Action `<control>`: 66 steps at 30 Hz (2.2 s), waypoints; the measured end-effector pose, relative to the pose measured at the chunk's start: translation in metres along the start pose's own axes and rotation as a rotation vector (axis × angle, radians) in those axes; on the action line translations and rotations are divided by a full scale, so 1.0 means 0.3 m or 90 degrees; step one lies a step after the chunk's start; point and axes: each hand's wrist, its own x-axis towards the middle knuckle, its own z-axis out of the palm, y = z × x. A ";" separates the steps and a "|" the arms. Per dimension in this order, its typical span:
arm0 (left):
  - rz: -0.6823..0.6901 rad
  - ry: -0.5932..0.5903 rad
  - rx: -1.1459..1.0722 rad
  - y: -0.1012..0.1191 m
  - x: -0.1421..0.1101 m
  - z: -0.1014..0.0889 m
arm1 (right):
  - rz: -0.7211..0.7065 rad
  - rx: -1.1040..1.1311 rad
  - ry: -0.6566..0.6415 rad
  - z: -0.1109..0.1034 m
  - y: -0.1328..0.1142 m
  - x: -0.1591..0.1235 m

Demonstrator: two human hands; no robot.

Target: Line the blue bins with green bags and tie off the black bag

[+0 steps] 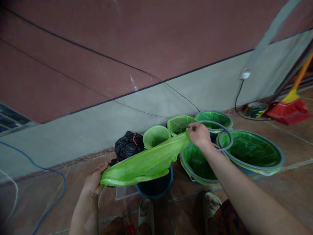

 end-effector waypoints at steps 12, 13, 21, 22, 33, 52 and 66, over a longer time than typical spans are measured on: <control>-0.120 -0.156 -0.193 -0.095 -0.114 0.286 | -0.459 -0.056 -0.402 0.246 -0.175 -0.618; -0.113 -0.179 -0.200 -0.103 -0.126 0.301 | -0.451 -0.075 -0.396 0.269 -0.178 -0.626; -0.013 -0.302 -0.213 -0.102 -0.144 0.306 | -0.343 -0.033 -0.387 0.320 -0.177 -0.501; 0.020 -0.311 -0.188 -0.102 -0.147 0.303 | -0.334 -0.006 -0.395 0.316 -0.173 -0.489; 0.470 -0.155 0.294 -0.188 -0.183 0.342 | -0.228 0.183 -0.411 0.326 -0.175 -0.456; 0.376 -0.109 0.295 -0.170 -0.137 0.294 | -0.294 0.133 -0.241 0.262 -0.176 -0.370; 0.187 -0.354 0.203 -0.139 -0.133 0.276 | -0.290 0.074 -0.197 0.245 -0.168 -0.317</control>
